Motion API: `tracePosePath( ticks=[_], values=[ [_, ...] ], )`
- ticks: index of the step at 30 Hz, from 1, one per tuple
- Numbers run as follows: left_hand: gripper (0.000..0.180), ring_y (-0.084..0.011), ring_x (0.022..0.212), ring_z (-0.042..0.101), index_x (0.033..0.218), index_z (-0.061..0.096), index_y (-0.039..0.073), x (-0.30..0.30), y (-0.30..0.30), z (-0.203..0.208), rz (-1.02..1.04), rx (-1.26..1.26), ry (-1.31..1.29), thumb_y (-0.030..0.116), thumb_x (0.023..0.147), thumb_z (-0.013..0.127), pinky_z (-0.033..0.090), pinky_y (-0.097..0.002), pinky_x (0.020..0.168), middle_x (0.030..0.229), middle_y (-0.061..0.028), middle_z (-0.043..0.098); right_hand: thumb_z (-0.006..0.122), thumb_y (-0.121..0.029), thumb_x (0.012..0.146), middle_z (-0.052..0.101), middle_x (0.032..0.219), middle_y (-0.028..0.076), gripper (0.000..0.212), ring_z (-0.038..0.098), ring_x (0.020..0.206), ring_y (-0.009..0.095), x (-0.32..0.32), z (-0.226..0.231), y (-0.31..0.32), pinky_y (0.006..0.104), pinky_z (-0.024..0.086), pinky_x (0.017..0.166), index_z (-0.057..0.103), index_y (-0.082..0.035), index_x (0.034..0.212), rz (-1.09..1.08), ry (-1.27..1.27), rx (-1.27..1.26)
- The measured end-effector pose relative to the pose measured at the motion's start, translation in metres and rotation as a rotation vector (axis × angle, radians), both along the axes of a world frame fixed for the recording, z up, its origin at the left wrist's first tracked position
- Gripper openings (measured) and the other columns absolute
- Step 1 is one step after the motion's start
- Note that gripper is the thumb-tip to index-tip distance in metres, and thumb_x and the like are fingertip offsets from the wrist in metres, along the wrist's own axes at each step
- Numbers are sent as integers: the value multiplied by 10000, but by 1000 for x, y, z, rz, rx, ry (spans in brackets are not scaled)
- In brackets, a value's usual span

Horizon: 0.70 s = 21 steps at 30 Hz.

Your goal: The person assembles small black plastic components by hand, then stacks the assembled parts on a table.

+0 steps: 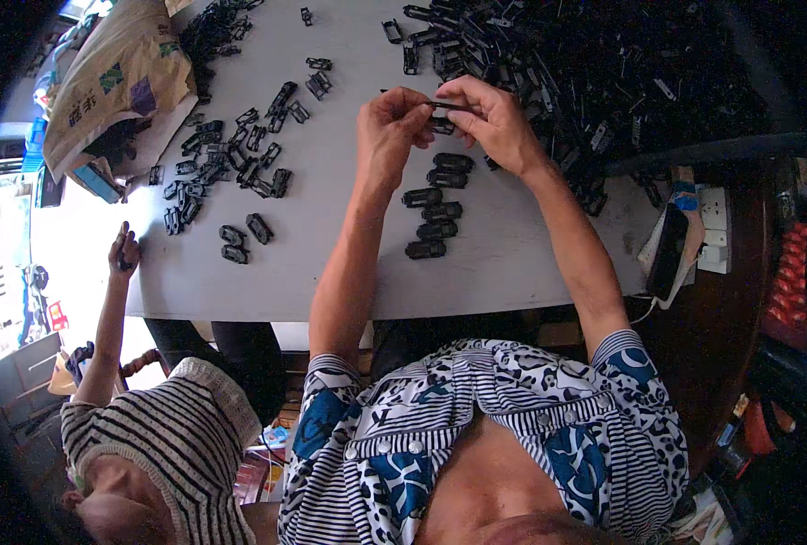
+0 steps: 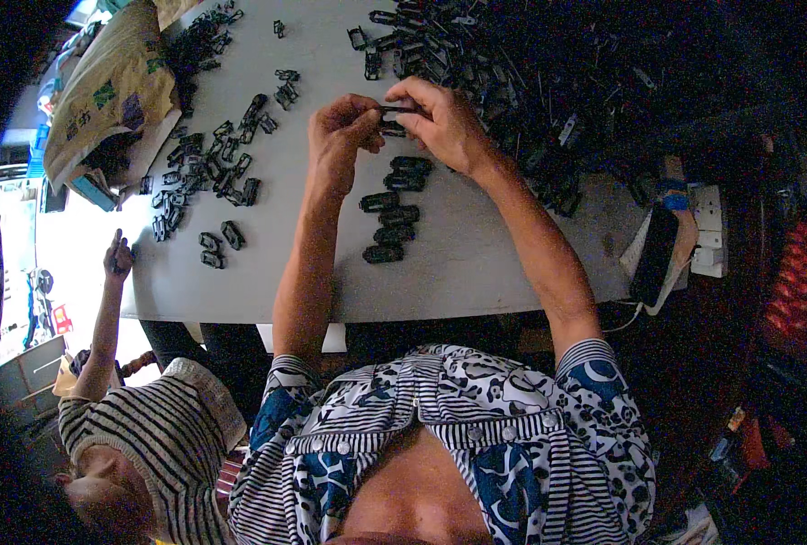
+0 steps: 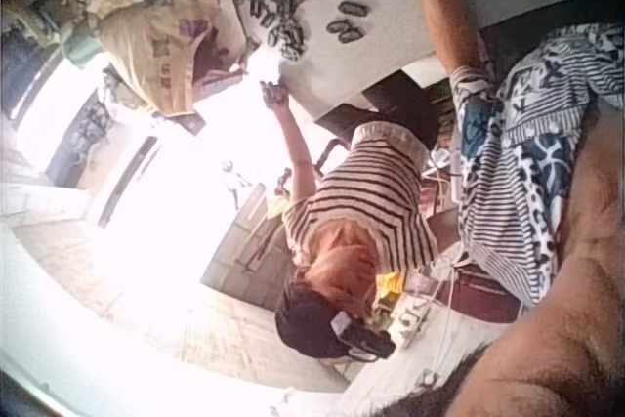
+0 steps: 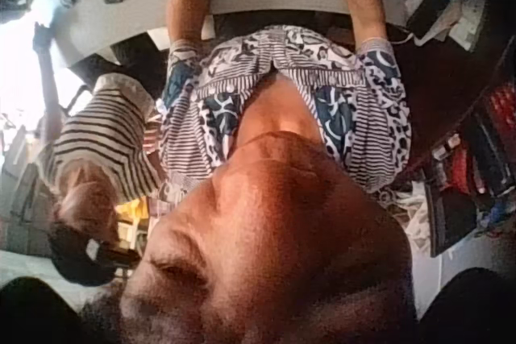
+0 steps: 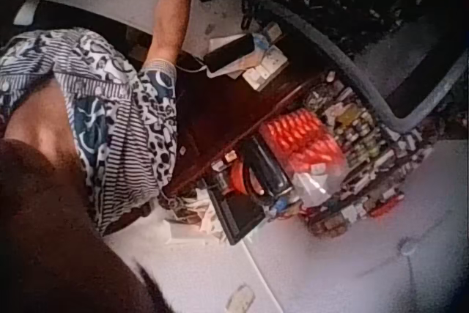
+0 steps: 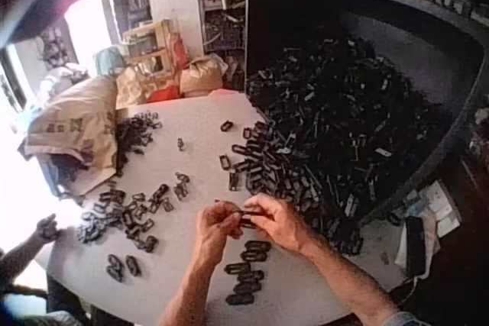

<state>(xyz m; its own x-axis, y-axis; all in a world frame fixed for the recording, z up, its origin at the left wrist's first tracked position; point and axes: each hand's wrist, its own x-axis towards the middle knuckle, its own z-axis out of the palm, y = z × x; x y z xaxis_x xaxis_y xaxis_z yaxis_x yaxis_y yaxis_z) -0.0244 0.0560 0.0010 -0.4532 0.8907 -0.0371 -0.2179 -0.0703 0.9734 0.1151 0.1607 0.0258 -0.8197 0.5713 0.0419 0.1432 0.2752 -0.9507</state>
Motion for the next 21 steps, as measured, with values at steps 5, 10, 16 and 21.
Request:
tracePosePath(
  ticks=[5,10,16,21],
  values=[
    [100,-135,555,566,967,623,22,-3,-3,0,59,-8,-137,67,879,609,436,-250,487,718,-73,624,702,24,754,542,1054,66,472,579,834,142,12,8,-8,279,510,700,574,-76,1197,14,202,540],
    [131,-139,453,558,954,589,14,6,0,2,48,-7,-326,-19,828,603,428,-248,395,652,-88,626,740,43,705,507,1147,89,605,583,897,176,12,4,-16,291,536,741,541,-95,1260,-74,170,427],
    [143,-131,456,558,971,571,16,8,-2,8,13,-35,-365,-32,837,590,427,-247,393,655,-89,622,713,67,713,509,1153,103,525,604,923,224,7,-5,-16,302,542,753,575,-83,1197,-95,255,625],
    [141,-136,563,576,1021,585,30,5,-6,5,-104,-45,-367,53,881,587,440,-243,461,762,-90,626,676,35,764,585,993,103,300,624,879,253,10,-7,-3,314,523,776,622,-33,1051,-18,177,700]
  ],
)
